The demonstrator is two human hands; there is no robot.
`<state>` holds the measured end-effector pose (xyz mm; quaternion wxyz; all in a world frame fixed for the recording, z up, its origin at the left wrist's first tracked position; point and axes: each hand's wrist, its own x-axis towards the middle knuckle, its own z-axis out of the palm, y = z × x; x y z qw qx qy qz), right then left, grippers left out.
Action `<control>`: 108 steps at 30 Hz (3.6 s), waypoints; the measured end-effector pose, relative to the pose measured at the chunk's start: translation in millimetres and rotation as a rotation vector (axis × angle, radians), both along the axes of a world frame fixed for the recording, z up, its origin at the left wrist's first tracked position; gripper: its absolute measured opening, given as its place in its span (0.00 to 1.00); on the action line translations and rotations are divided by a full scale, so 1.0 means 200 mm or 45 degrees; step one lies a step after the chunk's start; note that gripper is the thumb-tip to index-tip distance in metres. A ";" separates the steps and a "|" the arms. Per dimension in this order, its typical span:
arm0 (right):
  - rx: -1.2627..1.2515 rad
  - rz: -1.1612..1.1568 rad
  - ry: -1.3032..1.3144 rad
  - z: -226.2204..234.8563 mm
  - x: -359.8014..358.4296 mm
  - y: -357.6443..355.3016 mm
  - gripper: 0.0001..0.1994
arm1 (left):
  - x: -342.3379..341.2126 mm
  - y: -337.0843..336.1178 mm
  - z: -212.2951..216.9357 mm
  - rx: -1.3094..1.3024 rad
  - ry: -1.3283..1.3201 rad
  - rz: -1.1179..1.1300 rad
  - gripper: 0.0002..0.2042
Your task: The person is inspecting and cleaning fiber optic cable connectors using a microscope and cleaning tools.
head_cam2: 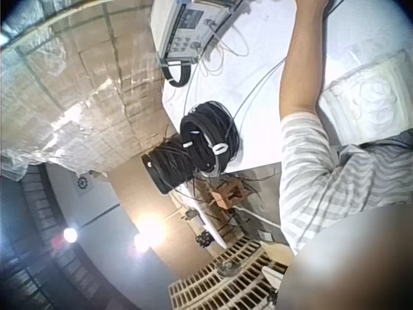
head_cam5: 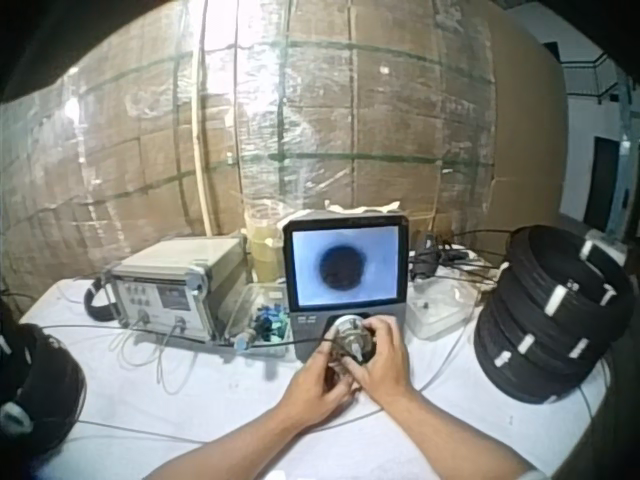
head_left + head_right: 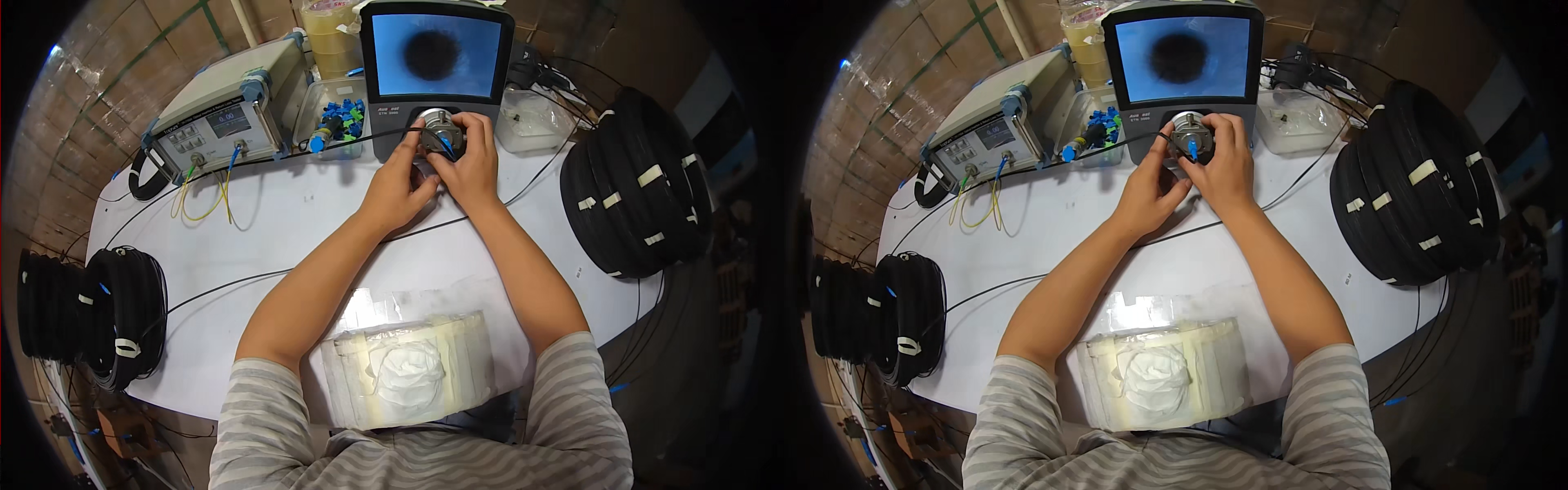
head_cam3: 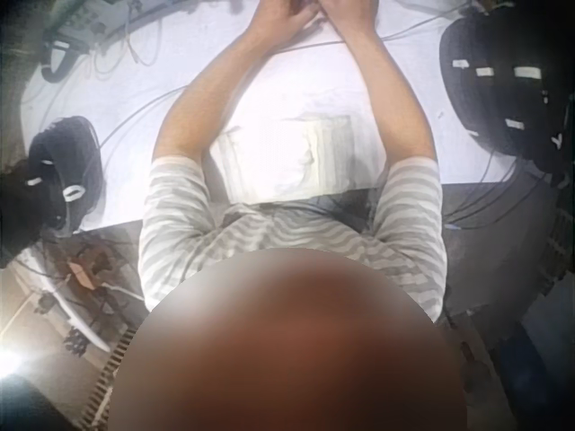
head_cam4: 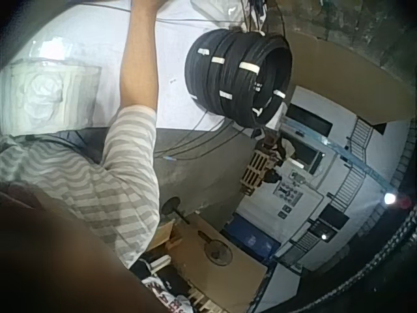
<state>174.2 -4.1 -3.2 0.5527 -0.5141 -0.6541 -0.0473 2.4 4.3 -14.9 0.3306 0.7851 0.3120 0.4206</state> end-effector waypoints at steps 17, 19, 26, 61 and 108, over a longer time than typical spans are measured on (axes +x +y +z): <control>-0.013 0.021 -0.084 0.01 0.02 -0.03 0.35 | 0.01 -0.02 -0.01 0.057 0.016 0.046 0.46; -0.025 0.016 -0.010 0.00 -0.01 -0.02 0.35 | 0.01 -0.01 0.00 0.071 0.011 0.053 0.46; -0.035 -0.005 -0.029 0.01 0.00 -0.02 0.35 | 0.02 -0.01 0.01 0.218 0.008 0.142 0.42; 0.036 0.056 -0.048 0.00 0.02 -0.02 0.34 | 0.00 0.02 0.02 0.536 -0.008 0.160 0.36; 0.017 0.063 0.059 -0.02 0.01 -0.02 0.35 | 0.00 0.01 0.03 0.478 -0.061 0.166 0.32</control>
